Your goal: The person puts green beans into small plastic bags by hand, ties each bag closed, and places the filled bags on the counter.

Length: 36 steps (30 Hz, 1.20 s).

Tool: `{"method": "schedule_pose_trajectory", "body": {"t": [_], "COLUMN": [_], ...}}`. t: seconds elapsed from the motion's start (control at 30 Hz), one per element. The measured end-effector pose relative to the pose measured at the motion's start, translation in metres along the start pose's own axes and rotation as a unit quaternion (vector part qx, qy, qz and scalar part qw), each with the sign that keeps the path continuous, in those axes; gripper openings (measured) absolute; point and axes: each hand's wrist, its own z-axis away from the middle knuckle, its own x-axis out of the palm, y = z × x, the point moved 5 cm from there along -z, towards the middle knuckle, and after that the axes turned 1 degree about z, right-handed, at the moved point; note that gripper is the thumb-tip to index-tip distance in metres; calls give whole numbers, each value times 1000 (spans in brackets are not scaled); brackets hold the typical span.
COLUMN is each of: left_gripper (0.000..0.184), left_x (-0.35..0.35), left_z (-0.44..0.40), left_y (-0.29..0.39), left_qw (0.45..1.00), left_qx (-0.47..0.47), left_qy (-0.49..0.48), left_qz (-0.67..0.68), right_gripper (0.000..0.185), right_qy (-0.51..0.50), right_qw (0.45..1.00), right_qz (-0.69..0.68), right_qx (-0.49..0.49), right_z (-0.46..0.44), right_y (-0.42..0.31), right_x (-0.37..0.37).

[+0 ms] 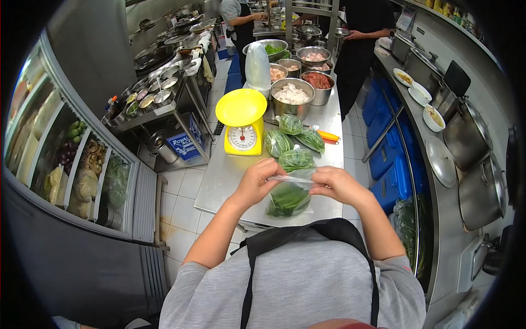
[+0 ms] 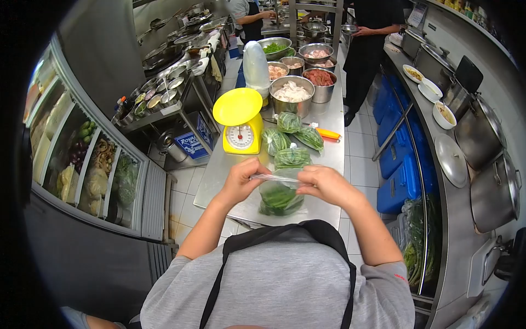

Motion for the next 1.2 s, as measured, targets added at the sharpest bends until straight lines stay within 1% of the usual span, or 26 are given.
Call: {"method": "schedule_pose_trajectory", "body": {"t": [0.03, 0.07, 0.1, 0.13, 0.2, 0.23, 0.27, 0.3, 0.33, 0.37, 0.4, 0.53, 0.63, 0.67, 0.7, 0.73, 0.8, 0.83, 0.9, 0.93, 0.97, 1.03, 1.07, 1.13, 1.17, 1.2], "left_gripper": [15, 13, 12, 12, 12, 12, 13, 14, 14, 14, 15, 17, 17, 15, 12, 12, 10, 10, 7, 19, 19, 57, 57, 102, 102, 109], "left_x": [-3, -3, -2, -4, -2, -4, -8, -10, -8, -6, -5, -8, -6, 1, 7, 9, 13, 22, 35, 41, 42, 38, 41, 52, 57, 65], "left_z": [1, 1, 1, 0, 2, 4, 5, 5, 3, 2, 0, -12, -10, -7, -5, -6, -9, -9, -10, -6, -5, -3, 1, 12, 15, 21], "left_y": [-2, -3, -3, -5, -11, -13, -20, -26, -29, -32, -27, -2, -12, -27, -36, -34, -25, -21, -6, -13, -15, -21, -23, -32, -33, -39], "left_qw": [1000, 998, 993, 993, 981, 981, 974, 966, 965, 968, 970, 982, 984, 985, 984, 983, 996, 995, 999, 998, 998, 994, 994, 995, 995, 980], "left_qx": [0, 18, 36, 40, 40, 44, 16, -14, -14, -12, -13, 26, 8, -40, -86, -86, -85, -88, -4, -21, -19, -40, -39, -84, -82, -153], "left_qy": [-3, -39, -75, -77, -95, -94, -94, -92, -90, -75, -63, -23, -31, -48, -65, -66, -19, -20, -5, -42, -43, 29, 27, -30, -30, -23], "left_qz": [2, -41, -84, -83, -167, -167, -205, -243, -244, -240, -235, -187, -173, -158, -143, -146, -33, -34, 52, 51, 50, 97, 98, -50, -50, -122], "right_gripper": [21, 20, 20, 19, 19, 20, 20, 20, 21, 21, 22, 24, 23, 23, 22, 20, 19, 19, 20, 22, 22, 24, 24, 26, 26, 26], "right_qy": [-17, -33, -31, -18, -4, 69, 141, 142, 136, 129, 72, 67, 75, 76, 74, 73, 73, 69, 63, 60, 62, 83, 85, 157, 159, 175], "right_qw": [998, 992, 992, 990, 987, 984, 975, 974, 977, 980, 991, 991, 994, 995, 997, 994, 991, 986, 987, 989, 989, 978, 978, 943, 943, 940], "right_qz": [61, 122, 121, 138, 158, 158, 159, 163, 153, 143, 108, 115, 75, 72, 5, -61, -104, -148, -146, -138, -137, -191, -191, -281, -280, -275], "right_qx": [-14, -27, -25, -14, -2, -34, -67, -70, -58, -48, 13, 16, -1, -1, 28, 54, 32, 15, 8, 0, -1, 11, 13, 86, 85, 95], "right_z": [5, 8, 9, 8, 7, 6, 6, 6, 6, 5, 3, 12, 9, 7, 4, -1, -9, -10, -17, -19, -20, -20, -21, -23, -27, -28], "right_y": [5, 6, 5, 2, 1, -3, -7, -4, 4, 15, 29, 21, 28, 33, 42, 48, 42, 38, 37, 36, 36, 36, 33, 33, 30, 28], "right_x": [-4, -4, -4, -7, -10, -17, -26, -27, -24, -20, -17, -44, -38, -30, -19, -9, 13, 26, 46, 51, 52, 53, 53, 48, 49, 51]}}
